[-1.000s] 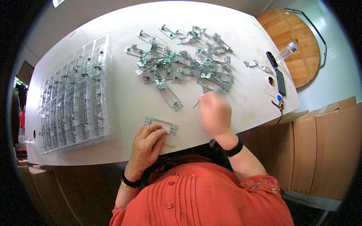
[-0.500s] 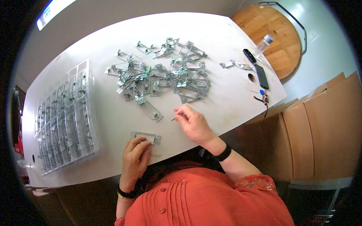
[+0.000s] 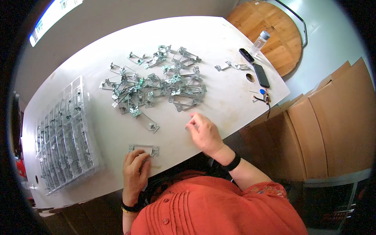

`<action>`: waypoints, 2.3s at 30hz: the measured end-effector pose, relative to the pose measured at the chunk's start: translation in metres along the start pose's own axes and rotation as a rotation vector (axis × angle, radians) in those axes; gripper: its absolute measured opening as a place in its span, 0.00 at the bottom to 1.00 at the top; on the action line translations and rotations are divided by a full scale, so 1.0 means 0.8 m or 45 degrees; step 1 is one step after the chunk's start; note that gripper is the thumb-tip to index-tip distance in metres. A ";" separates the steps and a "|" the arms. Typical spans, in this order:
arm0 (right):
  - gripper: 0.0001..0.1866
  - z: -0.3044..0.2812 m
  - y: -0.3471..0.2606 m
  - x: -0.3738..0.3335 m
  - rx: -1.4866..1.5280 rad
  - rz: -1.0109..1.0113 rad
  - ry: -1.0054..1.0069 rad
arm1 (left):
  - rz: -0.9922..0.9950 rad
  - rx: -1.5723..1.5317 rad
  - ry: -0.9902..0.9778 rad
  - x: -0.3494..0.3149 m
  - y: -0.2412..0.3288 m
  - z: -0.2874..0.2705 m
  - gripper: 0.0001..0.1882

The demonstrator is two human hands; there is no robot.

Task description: The person assembles small metal hardware components by hand at a white table. They pick up individual metal frames and pins, insert the pins into the frames, and place the assembled units into a clear plastic organizer tray. The process is repeated for multiple units throughout the clip.

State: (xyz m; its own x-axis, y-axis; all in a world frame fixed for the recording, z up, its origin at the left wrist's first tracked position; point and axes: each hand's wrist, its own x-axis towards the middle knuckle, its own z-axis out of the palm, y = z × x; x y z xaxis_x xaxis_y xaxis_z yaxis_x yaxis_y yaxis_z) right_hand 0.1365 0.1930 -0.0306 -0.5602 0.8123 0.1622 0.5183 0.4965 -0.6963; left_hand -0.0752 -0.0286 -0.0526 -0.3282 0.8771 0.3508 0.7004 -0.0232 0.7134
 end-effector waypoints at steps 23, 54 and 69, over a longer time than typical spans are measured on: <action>0.05 0.024 -0.016 -0.020 0.220 -0.275 -0.115 | -0.068 0.123 0.131 -0.009 0.008 0.005 0.17; 0.06 0.046 0.009 -0.022 0.472 -0.291 -0.238 | -0.025 0.240 0.108 0.018 0.026 0.031 0.09; 0.07 0.075 -0.054 -0.007 0.702 -0.184 -0.493 | -0.114 0.090 0.391 -0.009 0.030 0.007 0.05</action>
State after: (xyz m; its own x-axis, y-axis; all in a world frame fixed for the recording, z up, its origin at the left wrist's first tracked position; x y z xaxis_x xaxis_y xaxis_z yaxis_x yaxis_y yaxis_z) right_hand 0.0783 0.1486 -0.0432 -0.8425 0.5311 0.0904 0.0737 0.2799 -0.9572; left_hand -0.0519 -0.0329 -0.0415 -0.5588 0.6881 0.4630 0.6988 0.0900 0.7096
